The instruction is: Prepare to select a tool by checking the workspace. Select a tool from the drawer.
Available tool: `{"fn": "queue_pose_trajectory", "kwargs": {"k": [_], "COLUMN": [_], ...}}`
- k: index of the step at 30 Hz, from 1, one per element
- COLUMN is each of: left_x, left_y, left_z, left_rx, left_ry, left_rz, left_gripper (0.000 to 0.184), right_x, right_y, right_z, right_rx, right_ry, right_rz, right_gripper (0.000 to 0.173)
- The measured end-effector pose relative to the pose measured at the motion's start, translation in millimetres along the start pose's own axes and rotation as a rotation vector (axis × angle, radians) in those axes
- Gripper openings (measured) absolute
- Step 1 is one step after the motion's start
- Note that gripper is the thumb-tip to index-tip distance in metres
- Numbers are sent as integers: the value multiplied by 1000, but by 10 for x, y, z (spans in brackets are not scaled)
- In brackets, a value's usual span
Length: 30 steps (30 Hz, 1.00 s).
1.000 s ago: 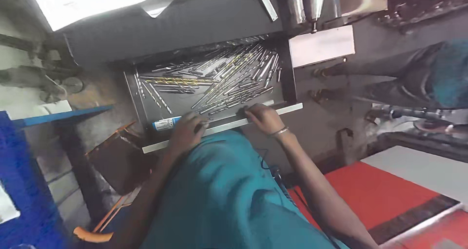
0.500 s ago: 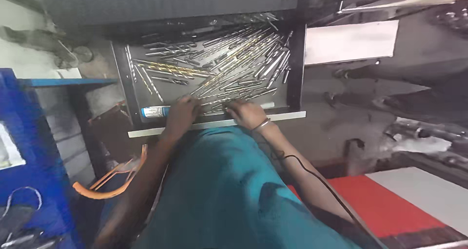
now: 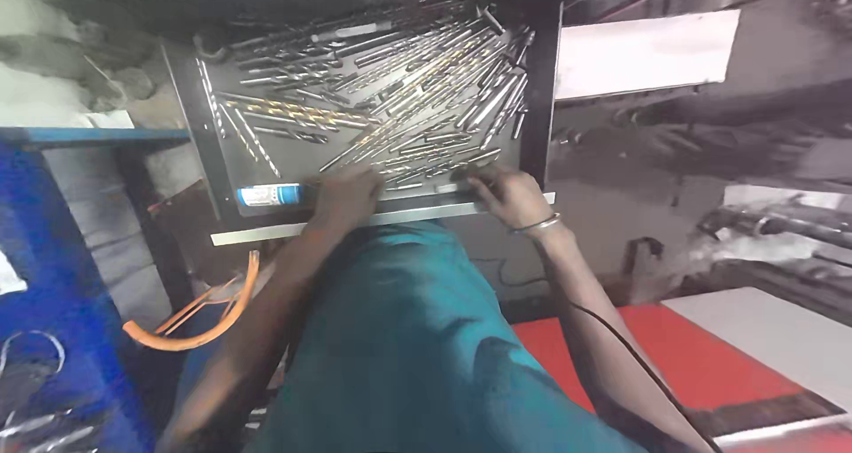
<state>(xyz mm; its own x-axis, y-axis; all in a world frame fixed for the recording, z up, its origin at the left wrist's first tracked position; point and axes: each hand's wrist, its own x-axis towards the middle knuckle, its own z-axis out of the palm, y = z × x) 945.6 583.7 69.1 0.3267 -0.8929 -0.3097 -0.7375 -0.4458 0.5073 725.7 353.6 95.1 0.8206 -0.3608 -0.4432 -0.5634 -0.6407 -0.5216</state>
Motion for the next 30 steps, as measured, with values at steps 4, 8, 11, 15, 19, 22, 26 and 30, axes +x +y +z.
{"fn": "queue_pose_trajectory", "kwargs": {"k": [4,8,11,15,19,22,26,30], "left_x": [118,164,184,182,127,86,85,69], "left_y": [19,116,132,102,-52,-164,-218,-321], "left_z": [125,11,-41,-119,-203,-223,-243,-244], "left_rx": [89,182,194,218,196,179,162,-81], "left_ry": [49,-117,-207,-282,-309,-281,-290,-203], "left_rz": [99,59,10,-48,-78,-32,18,73], "left_gripper": [16,19,24,28,30,25,24,24], "right_x": [-37,-25,46,348,541,614,679,553], "right_y": [-133,-259,-374,-468,-607,-653,-678,-630], "right_z": [96,185,228,301,330,339,315,297], "right_rx": [1,-43,-69,-149,-264,-356,-425,-383], "right_ry": [37,81,131,32,-97,-153,-195,-41], "right_rz": [18,50,55,53,30,-35,-192,-280], "right_gripper": [25,25,20,21,30,31,28,28]}}
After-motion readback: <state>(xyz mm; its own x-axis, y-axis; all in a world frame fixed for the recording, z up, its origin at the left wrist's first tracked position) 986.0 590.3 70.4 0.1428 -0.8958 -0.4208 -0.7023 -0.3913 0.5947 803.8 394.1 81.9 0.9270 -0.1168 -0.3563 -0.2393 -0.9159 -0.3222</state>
